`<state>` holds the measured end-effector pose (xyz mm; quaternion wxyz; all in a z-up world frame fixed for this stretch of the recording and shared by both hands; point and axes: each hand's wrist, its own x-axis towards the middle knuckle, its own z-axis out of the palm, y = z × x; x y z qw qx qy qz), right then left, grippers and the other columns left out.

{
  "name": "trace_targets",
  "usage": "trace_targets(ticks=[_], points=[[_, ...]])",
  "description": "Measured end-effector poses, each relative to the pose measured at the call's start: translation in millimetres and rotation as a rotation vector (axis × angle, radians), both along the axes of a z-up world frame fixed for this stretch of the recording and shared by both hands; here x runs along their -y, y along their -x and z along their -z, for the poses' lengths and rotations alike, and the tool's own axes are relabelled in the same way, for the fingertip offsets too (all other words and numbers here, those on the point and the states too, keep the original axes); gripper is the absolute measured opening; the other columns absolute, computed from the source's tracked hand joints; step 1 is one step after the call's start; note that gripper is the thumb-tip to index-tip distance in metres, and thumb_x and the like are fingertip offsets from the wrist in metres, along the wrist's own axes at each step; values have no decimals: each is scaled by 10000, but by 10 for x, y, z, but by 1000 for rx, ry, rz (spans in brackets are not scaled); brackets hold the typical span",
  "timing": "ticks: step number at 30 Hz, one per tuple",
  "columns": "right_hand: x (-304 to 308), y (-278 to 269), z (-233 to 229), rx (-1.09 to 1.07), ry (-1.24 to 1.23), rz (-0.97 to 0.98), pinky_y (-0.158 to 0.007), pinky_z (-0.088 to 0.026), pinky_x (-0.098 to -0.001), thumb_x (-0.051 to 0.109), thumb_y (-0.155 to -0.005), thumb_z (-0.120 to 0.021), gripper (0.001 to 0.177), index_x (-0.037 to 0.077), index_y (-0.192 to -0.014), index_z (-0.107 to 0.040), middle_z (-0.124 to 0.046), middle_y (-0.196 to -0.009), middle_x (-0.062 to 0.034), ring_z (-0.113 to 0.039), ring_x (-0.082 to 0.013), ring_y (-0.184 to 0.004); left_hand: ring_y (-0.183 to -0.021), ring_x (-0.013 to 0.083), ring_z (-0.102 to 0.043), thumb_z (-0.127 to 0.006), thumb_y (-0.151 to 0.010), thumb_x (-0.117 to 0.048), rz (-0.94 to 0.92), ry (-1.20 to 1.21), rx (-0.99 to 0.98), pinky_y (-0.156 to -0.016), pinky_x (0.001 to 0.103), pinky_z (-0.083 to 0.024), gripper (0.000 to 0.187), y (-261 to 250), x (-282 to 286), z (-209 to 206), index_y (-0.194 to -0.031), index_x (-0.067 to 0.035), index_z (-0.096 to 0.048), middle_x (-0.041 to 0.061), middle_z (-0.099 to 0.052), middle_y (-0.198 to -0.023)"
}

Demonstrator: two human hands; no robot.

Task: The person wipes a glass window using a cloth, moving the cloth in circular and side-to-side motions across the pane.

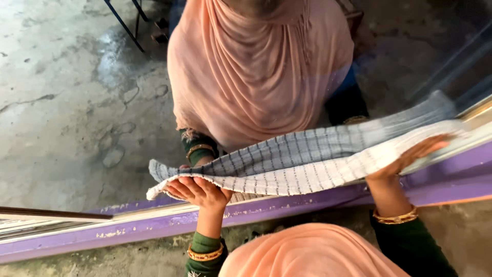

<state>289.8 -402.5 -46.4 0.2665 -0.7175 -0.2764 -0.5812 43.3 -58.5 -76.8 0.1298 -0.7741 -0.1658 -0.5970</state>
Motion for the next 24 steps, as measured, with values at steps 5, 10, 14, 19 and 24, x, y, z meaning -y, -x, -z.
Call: trace_targets(ticks=[5,10,14,19,24], points=[[122,-13,1160,-95,51,-35,-1270,59,-619,796,-928,-361,1091,47,-1665,-66,10,-1717,-201,34,-395,-1619,-1593,490,-33,-293,-1103,-577,-11,-18,-62,-1252,710,-57,827,113,-165,862,-1685,-58,-20,177,3,-1752],[224,161,2061,-198,158,-75,-1265,62,-642,780,-941,-377,1086,46,-1669,-44,41,-1720,-201,63,-405,-1615,-1558,513,-126,-388,-1142,-595,34,-77,-157,-1237,734,-101,803,285,-393,1726,-1660,-8,-205,236,-151,-1708],[58,224,2009,-198,225,-102,-1261,64,-661,768,-951,-390,1084,45,-1672,-26,66,-1723,-201,87,-413,-1612,-1120,424,-496,-517,-1015,-595,68,53,-322,-1006,641,-302,525,356,-482,1632,-1151,-103,-640,145,-579,-1206],[-333,315,1004,-97,201,-72,-1256,67,-683,752,-965,-406,1081,43,-1675,-4,96,-1725,-201,116,-423,-1608,-1196,423,-508,-478,-1027,-572,48,-37,-244,-1124,659,-257,528,501,-870,675,-1190,-107,-666,153,-598,-1250],[-928,608,-143,6,247,-35,-1228,95,-657,852,-979,-372,1170,29,-1693,54,145,-1736,-206,166,-401,-1605,-1526,440,-282,-380,-1113,-556,67,-116,-151,-1260,644,-122,614,826,-1362,-238,-1524,-106,-455,170,-413,-1583]])
